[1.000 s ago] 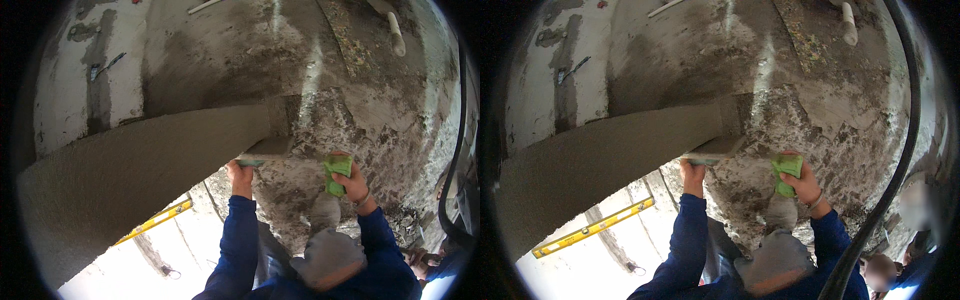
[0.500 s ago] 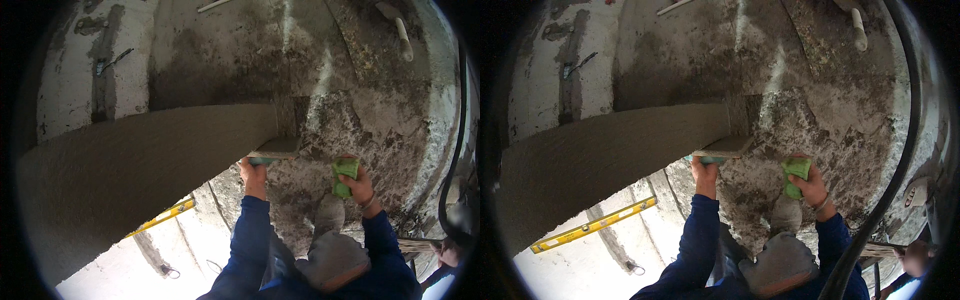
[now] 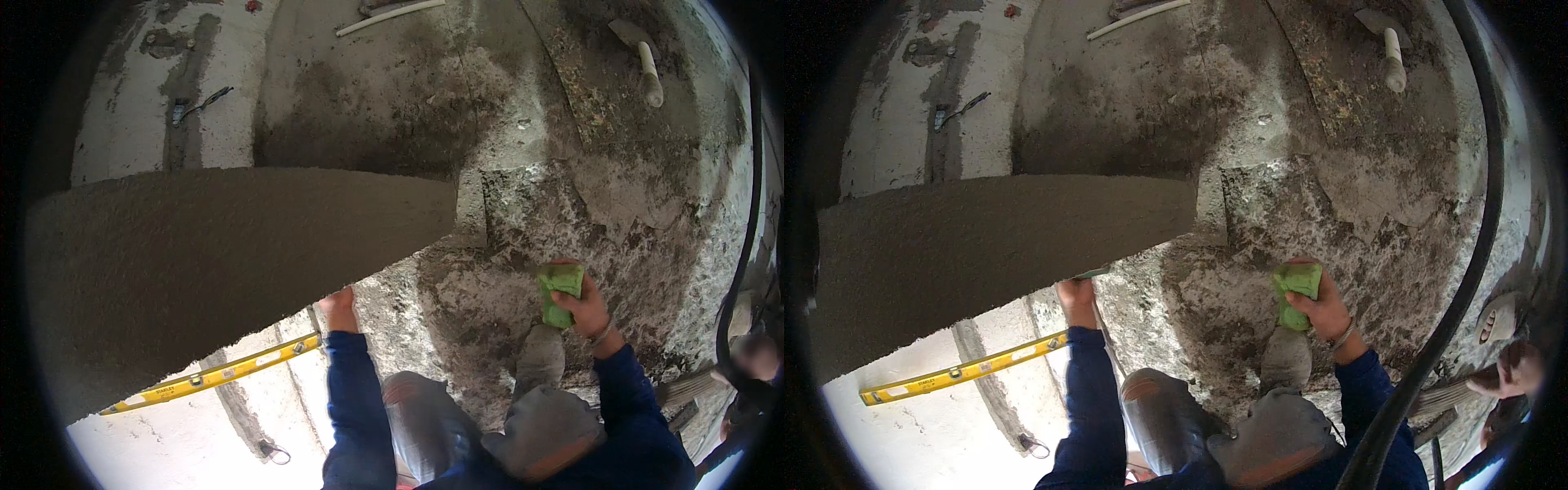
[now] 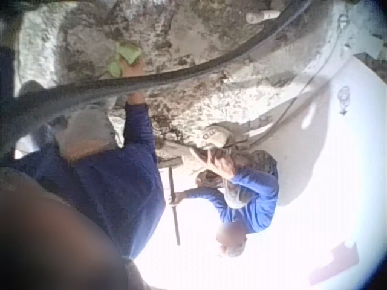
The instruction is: The person applies and smooths wet plaster onto a concrete stair using a trowel and a sponge. They repeatedly scrape excess material from the trowel and wipe the stair riser and tread while another worker is visible nearby.
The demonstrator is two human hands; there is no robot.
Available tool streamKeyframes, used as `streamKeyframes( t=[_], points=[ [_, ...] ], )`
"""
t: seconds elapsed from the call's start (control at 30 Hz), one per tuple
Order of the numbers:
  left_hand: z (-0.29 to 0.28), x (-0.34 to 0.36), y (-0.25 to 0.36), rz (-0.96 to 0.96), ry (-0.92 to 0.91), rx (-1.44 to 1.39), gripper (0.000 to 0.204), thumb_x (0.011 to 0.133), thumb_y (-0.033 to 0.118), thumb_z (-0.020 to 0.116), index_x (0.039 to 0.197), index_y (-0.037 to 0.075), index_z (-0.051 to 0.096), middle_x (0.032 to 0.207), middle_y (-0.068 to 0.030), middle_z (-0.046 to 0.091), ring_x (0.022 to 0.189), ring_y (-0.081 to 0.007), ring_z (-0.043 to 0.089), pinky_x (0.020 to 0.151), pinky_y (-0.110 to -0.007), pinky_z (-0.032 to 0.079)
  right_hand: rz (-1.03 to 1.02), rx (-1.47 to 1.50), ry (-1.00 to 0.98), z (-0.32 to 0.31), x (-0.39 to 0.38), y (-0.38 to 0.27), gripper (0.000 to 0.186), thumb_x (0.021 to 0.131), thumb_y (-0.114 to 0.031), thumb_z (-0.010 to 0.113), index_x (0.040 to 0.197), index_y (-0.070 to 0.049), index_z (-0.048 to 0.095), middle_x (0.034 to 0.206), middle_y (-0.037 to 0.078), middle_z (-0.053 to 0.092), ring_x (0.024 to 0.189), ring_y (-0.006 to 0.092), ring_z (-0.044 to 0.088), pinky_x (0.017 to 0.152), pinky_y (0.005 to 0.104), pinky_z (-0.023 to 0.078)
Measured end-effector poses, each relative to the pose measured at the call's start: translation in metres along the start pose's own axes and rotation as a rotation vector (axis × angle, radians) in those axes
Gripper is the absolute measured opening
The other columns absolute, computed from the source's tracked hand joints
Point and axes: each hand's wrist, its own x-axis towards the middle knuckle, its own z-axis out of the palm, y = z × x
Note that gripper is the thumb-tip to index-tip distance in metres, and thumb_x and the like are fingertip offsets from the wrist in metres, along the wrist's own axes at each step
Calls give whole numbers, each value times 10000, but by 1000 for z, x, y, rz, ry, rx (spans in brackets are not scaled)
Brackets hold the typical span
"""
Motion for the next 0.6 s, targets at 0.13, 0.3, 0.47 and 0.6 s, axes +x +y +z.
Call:
streamKeyframes(
  t=[0.13,0.3,0.47,0.6],
  points=[
    [-27,15,134,-77,-529,26,446,960,317,544,1296,24,548,1322,-125,572,1194,-305,545,1024,-485,451,52,-29,-2,3,1,-12,605,802,-114,757,1336,-110,473,1223,67,577,1096,217,574,886,386,520],
    [-30,-21,153,19,-179,77,417,977,264,519,1304,6,539,1315,-151,576,1199,-315,543,1060,-474,425,2,-65,-39,18,7,-14,601,804,-111,753,1336,-107,473,1220,77,583,1087,227,579,884,396,515],
    [-27,-86,41,-191,-168,-153,388,962,187,501,1275,-40,536,1320,-181,554,1226,-327,511,1098,-506,370,6,-48,-20,21,1,-1,595,820,-175,762,1335,-102,474,1222,61,580,1118,201,553,949,371,473],
    [9,-112,-6,-169,-136,-115,484,795,-19,521,1276,34,538,1236,-121,582,1183,-300,535,1081,-515,388,1,-77,39,18,-7,6,590,803,-123,756,1326,-90,485,1191,83,591,1041,227,599,867,393,521]
  ],
)
